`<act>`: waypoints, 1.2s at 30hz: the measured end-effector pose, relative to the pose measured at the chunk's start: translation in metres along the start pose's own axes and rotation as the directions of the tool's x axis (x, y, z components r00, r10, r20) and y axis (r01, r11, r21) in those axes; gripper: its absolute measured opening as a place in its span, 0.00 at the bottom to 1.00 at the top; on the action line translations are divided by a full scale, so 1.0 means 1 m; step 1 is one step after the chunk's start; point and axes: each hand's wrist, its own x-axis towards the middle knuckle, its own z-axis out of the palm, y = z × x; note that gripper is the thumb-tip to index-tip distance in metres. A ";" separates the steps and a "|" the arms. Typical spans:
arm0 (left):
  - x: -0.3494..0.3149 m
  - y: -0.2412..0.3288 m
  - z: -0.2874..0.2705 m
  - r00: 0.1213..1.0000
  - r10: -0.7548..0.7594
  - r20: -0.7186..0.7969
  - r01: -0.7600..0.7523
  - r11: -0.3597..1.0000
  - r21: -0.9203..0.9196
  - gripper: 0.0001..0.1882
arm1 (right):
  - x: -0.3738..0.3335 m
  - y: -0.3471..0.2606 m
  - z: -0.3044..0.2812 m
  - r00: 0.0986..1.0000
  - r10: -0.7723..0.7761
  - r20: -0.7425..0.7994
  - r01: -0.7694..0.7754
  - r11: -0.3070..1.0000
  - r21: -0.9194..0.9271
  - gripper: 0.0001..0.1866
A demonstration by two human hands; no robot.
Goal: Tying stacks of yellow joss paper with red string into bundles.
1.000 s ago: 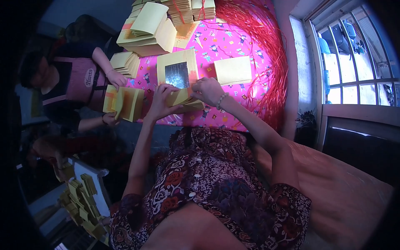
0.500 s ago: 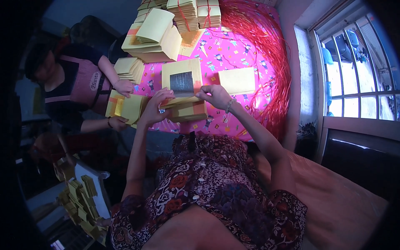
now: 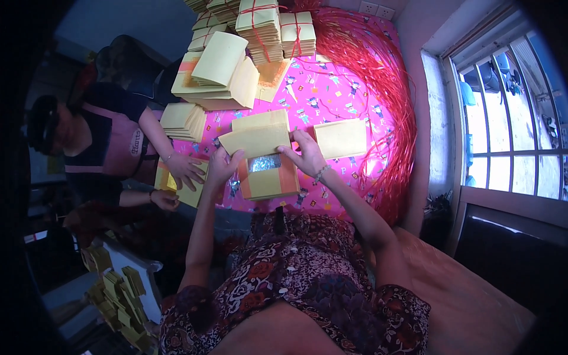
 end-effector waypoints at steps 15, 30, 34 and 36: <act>0.006 0.003 0.037 0.918 -0.170 -0.358 0.127 0.982 -0.138 0.18 | 0.012 -0.007 0.031 0.841 0.508 -0.187 -0.480 0.859 0.179 0.19; 0.008 0.006 0.042 0.911 -0.161 -0.379 0.115 0.983 -0.143 0.21 | 0.027 -0.009 0.017 0.842 0.524 -0.125 -0.533 0.844 -0.054 0.24; 0.005 0.011 0.041 0.907 -0.189 -0.377 0.157 0.981 -0.115 0.20 | 0.030 -0.009 0.014 0.815 0.574 -0.077 -0.579 0.807 -0.111 0.27; 0.005 0.014 0.040 0.910 -0.175 -0.376 0.168 0.984 -0.051 0.19 | 0.029 -0.006 0.014 0.813 0.578 -0.071 -0.582 0.803 -0.132 0.28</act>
